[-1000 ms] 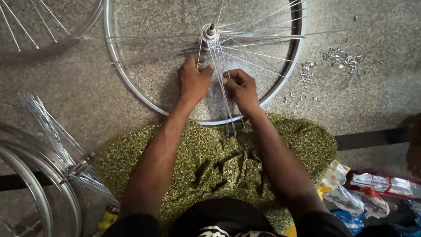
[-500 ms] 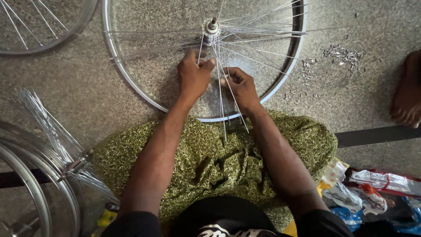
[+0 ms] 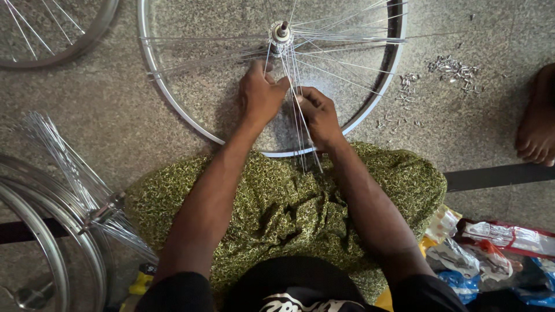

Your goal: The person threads spokes through the hub of a bicycle wheel and attaches them to the rim by hand while sitting on the floor.

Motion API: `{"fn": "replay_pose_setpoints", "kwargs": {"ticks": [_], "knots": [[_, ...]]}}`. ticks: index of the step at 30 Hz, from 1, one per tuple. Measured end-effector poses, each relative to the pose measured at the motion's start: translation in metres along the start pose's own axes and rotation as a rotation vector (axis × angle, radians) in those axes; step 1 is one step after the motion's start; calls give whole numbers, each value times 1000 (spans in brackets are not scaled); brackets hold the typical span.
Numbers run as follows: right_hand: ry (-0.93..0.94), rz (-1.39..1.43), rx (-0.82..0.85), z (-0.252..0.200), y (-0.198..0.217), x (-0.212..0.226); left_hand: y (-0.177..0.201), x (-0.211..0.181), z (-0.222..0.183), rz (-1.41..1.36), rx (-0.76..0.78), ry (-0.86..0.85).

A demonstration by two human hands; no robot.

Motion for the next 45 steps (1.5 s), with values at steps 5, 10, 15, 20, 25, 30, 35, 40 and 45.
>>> {"fn": "replay_pose_setpoints", "kwargs": {"ticks": [5, 10, 15, 20, 25, 30, 35, 40, 45], "knots": [[-30, 215, 36, -2, -3, 3, -14, 8, 6, -101, 169, 124], [-100, 362, 99, -7, -4, -1, -25, 10, 16, -193, 205, -4], [-175, 439, 168, -17, -14, -5, -36, 20, 21, -501, 455, 165], [-108, 657, 167, -30, -12, 27, -27, 15, -1, -320, 447, 214], [-151, 52, 106, -50, -10, 33, 1, 4, -31, 131, 190, 136], [-182, -62, 216, -61, -17, 19, 8, -3, -67, -20, 41, -23], [-205, 0, 266, -64, -9, 12, -13, 17, -72, -29, 303, 164], [-142, -439, 202, -68, 2, 0, -20, 23, -80, 131, 305, -50], [137, -583, 147, -39, -1, -14, -6, 11, -87, 242, 217, -157]]}}
Point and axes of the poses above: each hand's wrist, its own z-axis towards the middle knuckle, its own y-axis out of the back of the hand, x = y × z, the point moved 4 cm from there along z, towards the middle knuckle, and after that the axes turned 15 degrees about y, right-handed, at the moved point
